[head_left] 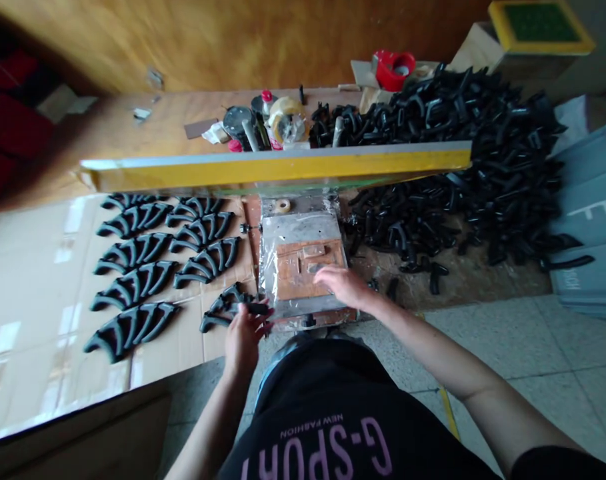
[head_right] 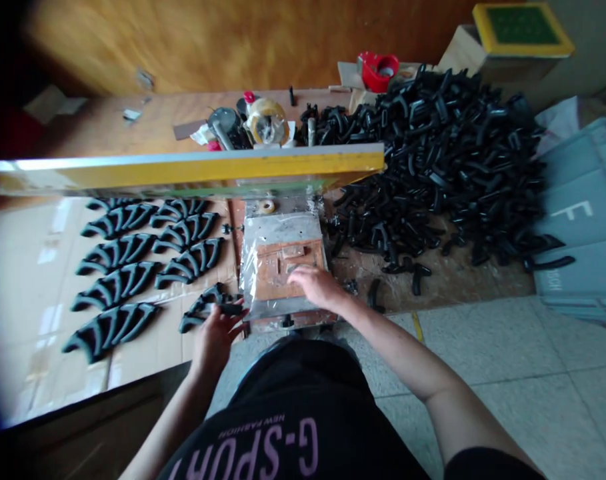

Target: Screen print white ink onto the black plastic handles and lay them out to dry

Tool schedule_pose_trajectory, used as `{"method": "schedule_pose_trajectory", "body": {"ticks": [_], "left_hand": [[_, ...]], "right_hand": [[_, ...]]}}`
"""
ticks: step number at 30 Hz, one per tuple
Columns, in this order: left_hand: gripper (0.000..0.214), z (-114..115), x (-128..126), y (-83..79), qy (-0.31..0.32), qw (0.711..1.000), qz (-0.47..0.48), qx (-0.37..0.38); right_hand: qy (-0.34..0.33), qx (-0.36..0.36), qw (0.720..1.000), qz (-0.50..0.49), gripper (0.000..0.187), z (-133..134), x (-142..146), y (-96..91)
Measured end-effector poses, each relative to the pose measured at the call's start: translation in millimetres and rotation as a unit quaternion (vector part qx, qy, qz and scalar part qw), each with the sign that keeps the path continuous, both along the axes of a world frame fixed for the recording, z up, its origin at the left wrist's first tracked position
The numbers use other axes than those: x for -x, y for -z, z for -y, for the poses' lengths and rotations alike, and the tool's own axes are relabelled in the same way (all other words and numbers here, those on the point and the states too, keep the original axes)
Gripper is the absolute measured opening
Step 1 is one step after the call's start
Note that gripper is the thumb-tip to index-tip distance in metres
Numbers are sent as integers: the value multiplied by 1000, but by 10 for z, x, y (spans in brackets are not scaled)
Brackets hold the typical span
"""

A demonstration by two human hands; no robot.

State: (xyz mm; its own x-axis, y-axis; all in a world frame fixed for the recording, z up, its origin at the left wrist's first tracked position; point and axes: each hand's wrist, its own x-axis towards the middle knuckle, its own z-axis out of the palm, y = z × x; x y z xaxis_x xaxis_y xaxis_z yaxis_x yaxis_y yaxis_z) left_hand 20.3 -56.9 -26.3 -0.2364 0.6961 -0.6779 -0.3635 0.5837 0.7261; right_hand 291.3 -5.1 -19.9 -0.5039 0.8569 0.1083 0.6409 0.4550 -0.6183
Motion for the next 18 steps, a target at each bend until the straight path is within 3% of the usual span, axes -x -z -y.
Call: {"method": "schedule_pose_trajectory", "body": {"ticks": [3, 5, 8, 10, 13, 16, 18], "left_hand": [[36, 151, 601, 306, -49, 990, -126, 44], [38, 235, 874, 520, -18, 983, -158, 96], [46, 246, 1048, 741, 60, 968, -197, 142], [51, 189, 1100, 791, 84, 959, -221, 155], [54, 78, 1197, 719, 121, 940, -253, 195], [57, -109, 1219, 471, 190, 919, -281, 200], [58, -342, 1093, 194, 224, 924, -287, 117]], "right_hand": [[146, 18, 982, 116, 40, 162, -945, 175], [130, 40, 973, 186, 43, 358, -1470, 351], [97, 60, 972, 207, 43, 657, -1895, 610], [112, 77, 971, 198, 36, 753, -1985, 687], [190, 73, 963, 177, 29, 672, -1913, 585], [212, -1, 969, 129, 34, 398, -1532, 352], [158, -41, 982, 99, 37, 169, -1107, 246]]}}
